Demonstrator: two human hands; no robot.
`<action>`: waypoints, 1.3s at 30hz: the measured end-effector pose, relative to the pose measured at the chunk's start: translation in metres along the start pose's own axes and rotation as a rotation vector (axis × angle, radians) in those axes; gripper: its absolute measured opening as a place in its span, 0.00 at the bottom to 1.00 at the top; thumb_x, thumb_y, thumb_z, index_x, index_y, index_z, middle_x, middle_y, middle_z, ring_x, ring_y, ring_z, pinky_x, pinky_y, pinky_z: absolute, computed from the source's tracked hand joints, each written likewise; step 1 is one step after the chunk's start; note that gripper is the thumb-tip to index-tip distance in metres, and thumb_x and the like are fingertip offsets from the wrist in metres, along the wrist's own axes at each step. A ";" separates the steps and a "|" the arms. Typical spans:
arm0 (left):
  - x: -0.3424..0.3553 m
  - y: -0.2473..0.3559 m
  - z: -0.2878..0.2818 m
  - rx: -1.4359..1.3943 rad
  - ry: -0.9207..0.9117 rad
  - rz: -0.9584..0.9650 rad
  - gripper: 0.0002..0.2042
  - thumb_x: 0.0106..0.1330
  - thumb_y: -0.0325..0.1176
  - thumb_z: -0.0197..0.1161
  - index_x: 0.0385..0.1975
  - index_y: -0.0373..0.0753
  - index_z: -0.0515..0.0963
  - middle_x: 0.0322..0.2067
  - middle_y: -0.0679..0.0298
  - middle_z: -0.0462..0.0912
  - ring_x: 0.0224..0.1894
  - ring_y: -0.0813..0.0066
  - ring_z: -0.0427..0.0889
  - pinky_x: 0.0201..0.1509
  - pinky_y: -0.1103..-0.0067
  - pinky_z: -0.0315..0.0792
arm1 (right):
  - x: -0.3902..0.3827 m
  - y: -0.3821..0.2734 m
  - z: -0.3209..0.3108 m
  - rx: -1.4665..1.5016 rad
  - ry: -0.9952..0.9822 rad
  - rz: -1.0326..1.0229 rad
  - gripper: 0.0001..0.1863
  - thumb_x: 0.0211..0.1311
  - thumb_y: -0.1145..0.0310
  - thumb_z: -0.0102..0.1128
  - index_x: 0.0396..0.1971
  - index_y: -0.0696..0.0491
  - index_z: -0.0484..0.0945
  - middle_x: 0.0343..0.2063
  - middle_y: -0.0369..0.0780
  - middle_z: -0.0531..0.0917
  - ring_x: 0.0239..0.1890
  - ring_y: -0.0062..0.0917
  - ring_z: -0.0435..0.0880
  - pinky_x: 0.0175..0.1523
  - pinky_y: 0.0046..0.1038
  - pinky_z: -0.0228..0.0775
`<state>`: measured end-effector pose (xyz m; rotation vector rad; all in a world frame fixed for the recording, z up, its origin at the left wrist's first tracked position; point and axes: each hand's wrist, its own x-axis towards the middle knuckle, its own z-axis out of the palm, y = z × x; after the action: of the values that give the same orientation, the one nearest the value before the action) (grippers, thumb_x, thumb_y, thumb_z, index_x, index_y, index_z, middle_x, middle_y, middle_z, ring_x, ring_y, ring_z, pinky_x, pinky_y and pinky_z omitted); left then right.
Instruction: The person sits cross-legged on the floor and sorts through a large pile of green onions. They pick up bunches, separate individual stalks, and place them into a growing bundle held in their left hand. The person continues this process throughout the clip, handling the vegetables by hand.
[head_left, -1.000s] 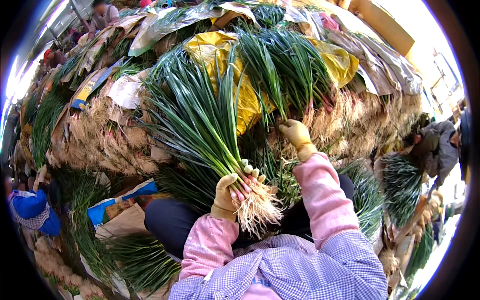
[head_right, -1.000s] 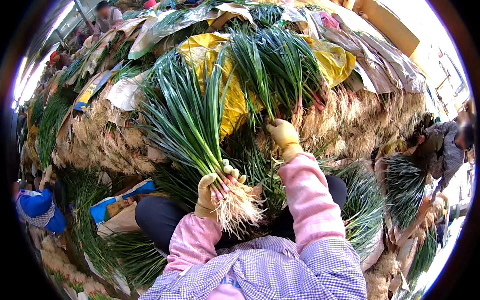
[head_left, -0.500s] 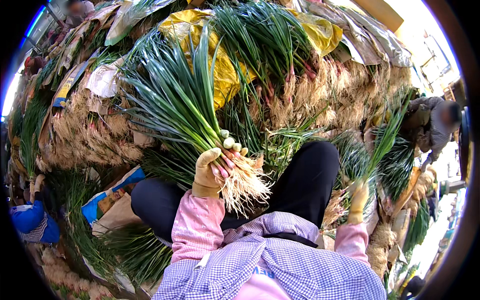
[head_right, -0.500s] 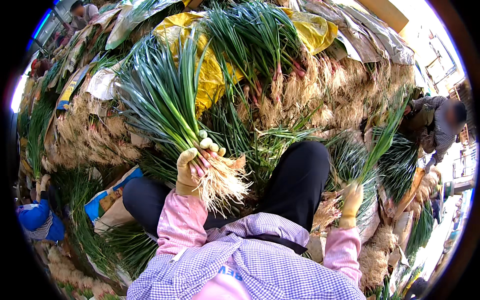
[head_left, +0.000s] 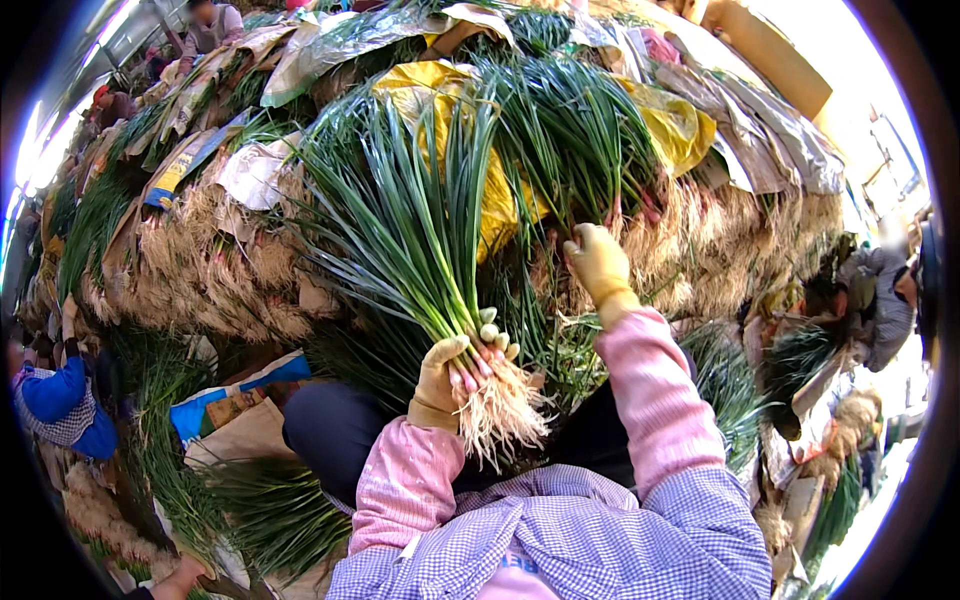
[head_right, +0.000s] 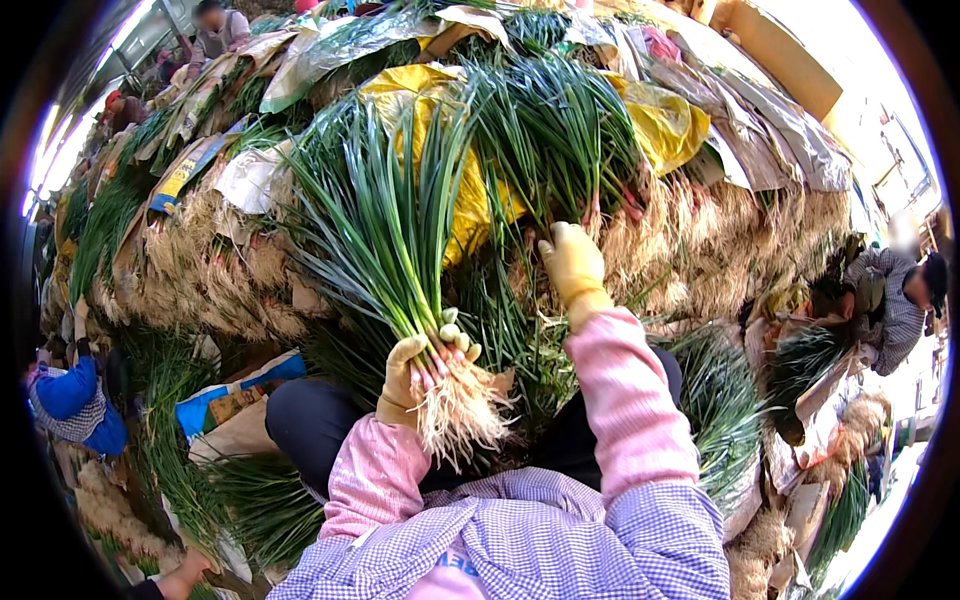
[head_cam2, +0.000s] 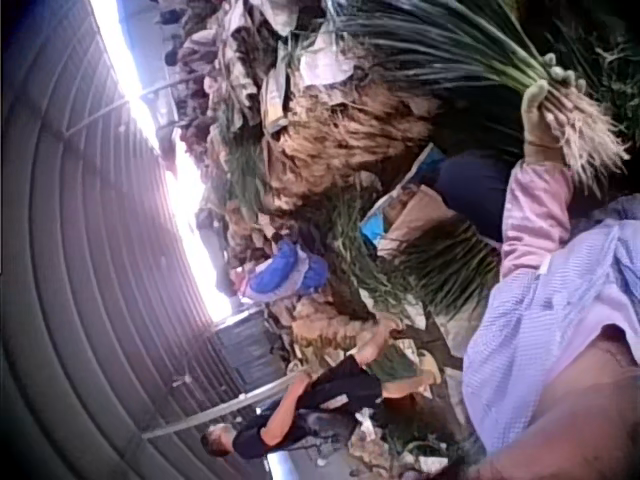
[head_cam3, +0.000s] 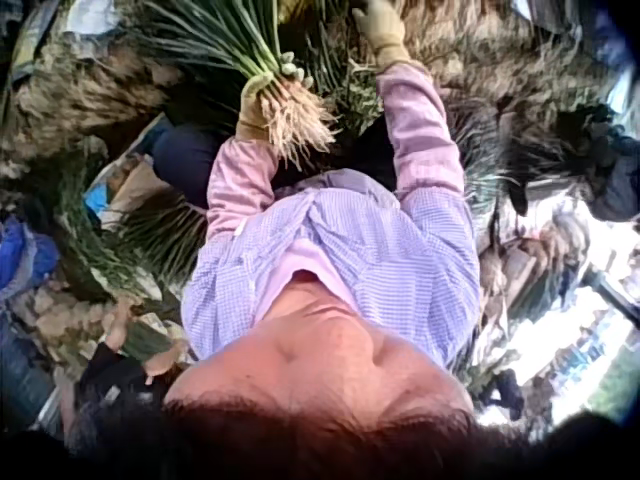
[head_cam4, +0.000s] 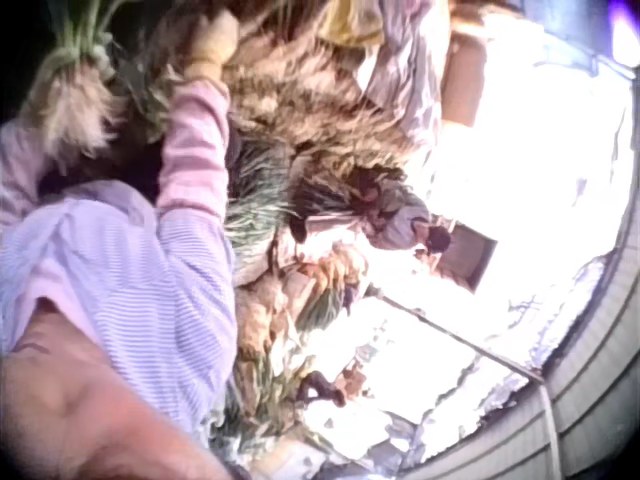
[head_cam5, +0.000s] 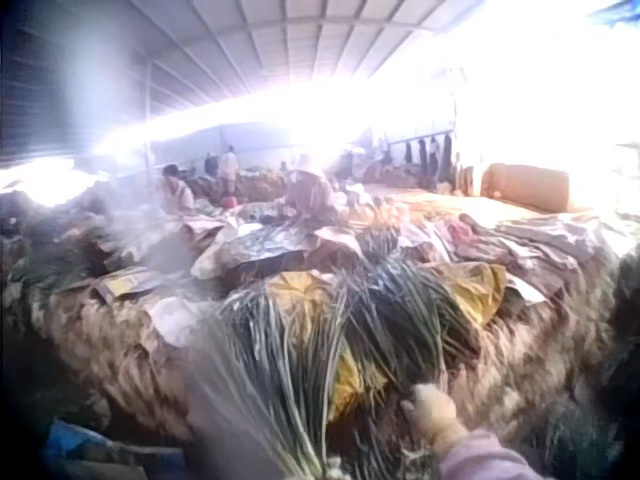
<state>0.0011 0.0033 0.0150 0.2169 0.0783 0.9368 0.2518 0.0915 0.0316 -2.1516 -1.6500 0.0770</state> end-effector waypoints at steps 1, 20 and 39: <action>-0.002 0.003 0.004 -0.021 -0.043 0.013 0.24 0.55 0.35 0.60 0.50 0.32 0.67 0.38 0.62 0.78 0.45 0.63 0.77 0.59 0.62 0.67 | 0.010 -0.006 0.011 -0.144 -0.064 -0.012 0.10 0.56 0.66 0.58 0.36 0.54 0.79 0.39 0.45 0.80 0.41 0.38 0.80 0.48 0.34 0.73; -0.006 -0.014 -0.023 0.312 0.241 -0.021 0.17 0.55 0.31 0.56 0.43 0.29 0.71 0.32 0.51 0.79 0.34 0.61 0.81 0.40 0.68 0.78 | -0.090 -0.069 0.021 1.628 -0.603 0.560 0.09 0.65 0.66 0.52 0.35 0.57 0.75 0.27 0.38 0.80 0.18 0.16 0.75 0.20 0.14 0.65; -0.009 -0.016 -0.012 0.172 0.204 0.033 0.19 0.54 0.30 0.55 0.46 0.29 0.72 0.45 0.51 0.78 0.49 0.57 0.77 0.56 0.62 0.71 | -0.098 -0.013 -0.079 0.940 -0.130 0.114 0.09 0.63 0.67 0.53 0.33 0.54 0.79 0.29 0.35 0.80 0.26 0.17 0.74 0.35 0.19 0.66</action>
<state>0.0065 -0.0120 -0.0003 0.2821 0.3454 0.9842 0.2346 -0.0210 0.0875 -1.5058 -1.1750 0.8542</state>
